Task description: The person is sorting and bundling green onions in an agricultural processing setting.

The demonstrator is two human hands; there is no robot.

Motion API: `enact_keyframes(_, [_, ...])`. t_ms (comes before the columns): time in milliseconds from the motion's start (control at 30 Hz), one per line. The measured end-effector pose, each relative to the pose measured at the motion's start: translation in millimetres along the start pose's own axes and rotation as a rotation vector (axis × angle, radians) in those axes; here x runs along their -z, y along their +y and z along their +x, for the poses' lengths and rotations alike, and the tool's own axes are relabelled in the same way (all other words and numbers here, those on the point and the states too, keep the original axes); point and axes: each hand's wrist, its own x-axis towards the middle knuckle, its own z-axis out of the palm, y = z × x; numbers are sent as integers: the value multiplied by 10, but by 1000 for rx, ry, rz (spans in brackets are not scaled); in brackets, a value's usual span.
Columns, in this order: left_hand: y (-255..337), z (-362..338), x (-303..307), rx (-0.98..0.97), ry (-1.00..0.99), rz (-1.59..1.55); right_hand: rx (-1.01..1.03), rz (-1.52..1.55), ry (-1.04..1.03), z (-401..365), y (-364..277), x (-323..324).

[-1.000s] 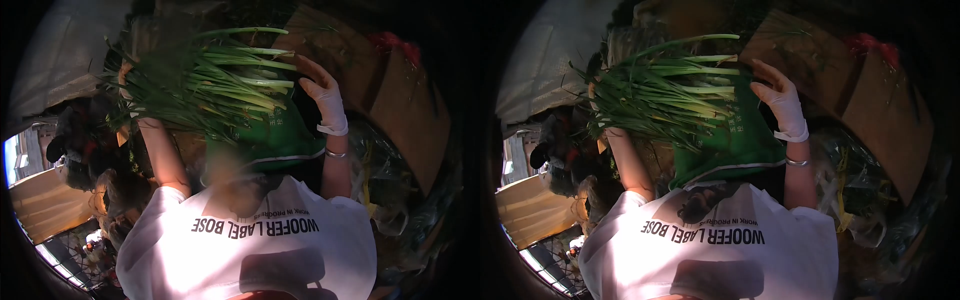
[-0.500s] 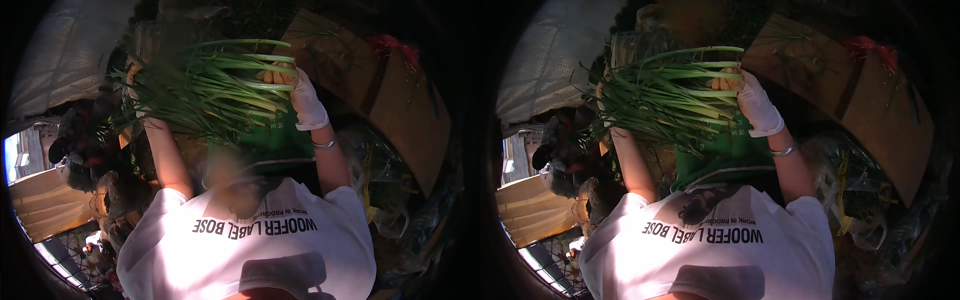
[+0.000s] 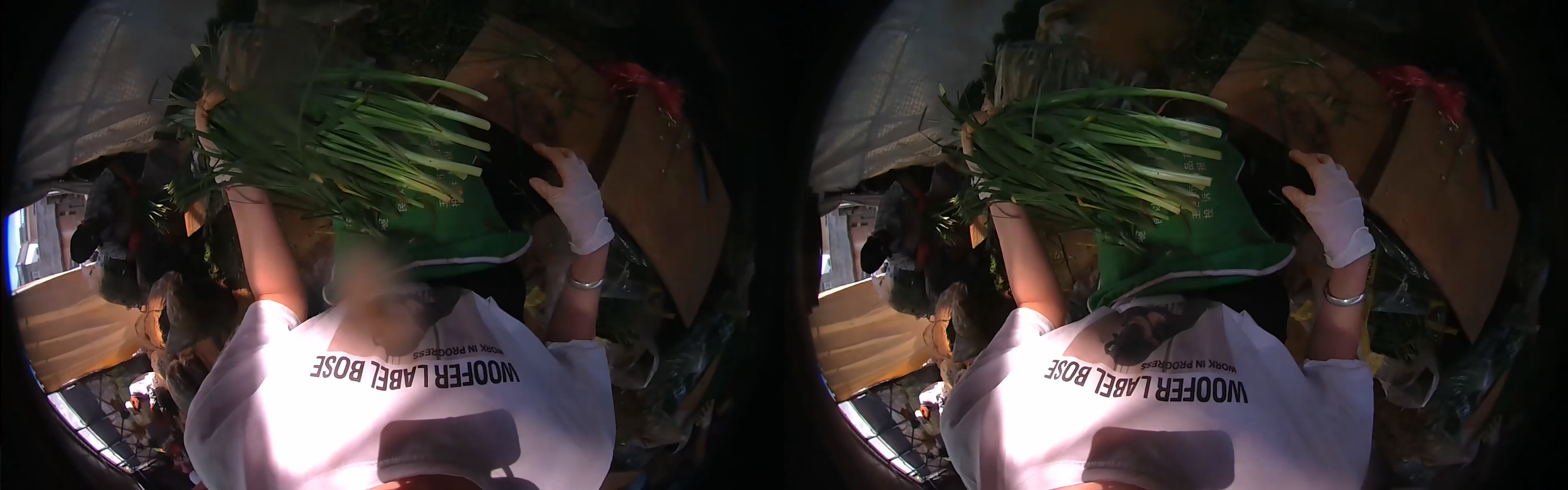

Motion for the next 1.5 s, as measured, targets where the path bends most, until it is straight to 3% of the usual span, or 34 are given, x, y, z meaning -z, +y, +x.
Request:
enact_keyframes(33, [6,21,-52,-4,34,136,-154,398,21,190,-366,228])
enact_keyframes(67, [-34,6,-141,-4,39,135,-115,665,77,295,-473,241])
enact_keyframes(133, [-160,27,-373,-248,390,73,76,352,55,465,-861,309])
enact_keyframes(200, [-305,52,-666,-161,48,-100,154,178,96,649,-1023,93])
enact_keyframes(267, [-214,54,-482,-162,113,-61,122,212,161,783,-1083,-125])
enact_keyframes(300, [-168,66,-416,-153,138,33,71,370,100,821,-1103,-185])
enact_keyframes(333, [-128,76,-344,-154,89,-66,19,529,35,847,-1104,-239])
enact_keyframes(400, [-151,22,-302,-209,157,-21,39,547,57,943,-1123,-272])
enact_keyframes(467, [-91,45,-232,-138,38,-145,217,540,332,1041,-1206,-229])
enact_keyframes(500, [-81,54,-197,-64,-79,-268,248,441,394,1096,-1287,-192])
enact_keyframes(533, [-94,32,-183,-65,-78,-270,345,40,446,1167,-1343,-152])
enact_keyframes(600, [-91,7,-181,-185,127,-20,456,-196,348,1273,-1371,-192])
enact_keyframes(733, [-163,74,-256,-71,85,-188,519,-163,319,1460,-1541,-317])
enact_keyframes(800, [-277,114,-342,-50,100,-129,355,593,158,1496,-1630,-305])
enact_keyframes(833, [-309,136,-348,-166,226,-52,373,1132,110,1525,-1612,-197])
enact_keyframes(867, [-324,143,-340,-279,354,25,278,1279,152,1517,-1449,0])
enact_keyframes(900, [-284,140,-254,-215,222,-150,261,1487,245,1486,-1294,191])
enact_keyframes(933, [-289,122,-308,-212,228,-154,263,1446,177,1308,-1038,376])
enact_keyframes(967, [-298,107,-414,-106,158,-315,120,1104,103,1067,-860,544])
enact_keyframes(1000, [-290,88,-354,-140,192,-255,7,916,38,881,-780,552])
enact_keyframes(1033, [-283,68,-297,-172,229,-194,-34,474,19,684,-666,510])
enact_keyframes(1133, [-285,39,-363,-233,310,-87,-72,474,191,413,-804,405])
enact_keyframes(1200, [-381,-3,-637,-250,364,233,41,462,148,315,-985,346])
enact_keyframes(1233, [-288,-12,-608,-125,455,277,44,403,158,292,-1037,251])
enact_keyframes(1333, [-137,10,-295,-159,574,435,199,78,187,302,-982,-39])
enact_keyframes(1367, [-155,-61,-265,-194,487,447,101,58,92,315,-1007,-59])
enact_keyframes(1433, [-35,-62,115,-85,33,144,-1,197,4,424,-1016,-113])
enact_keyframes(1467, [28,-131,290,-77,34,145,-92,335,-90,478,-1017,-138])
enact_keyframes(1500, [77,-169,440,-71,65,-11,-38,329,-116,525,-1017,-132])
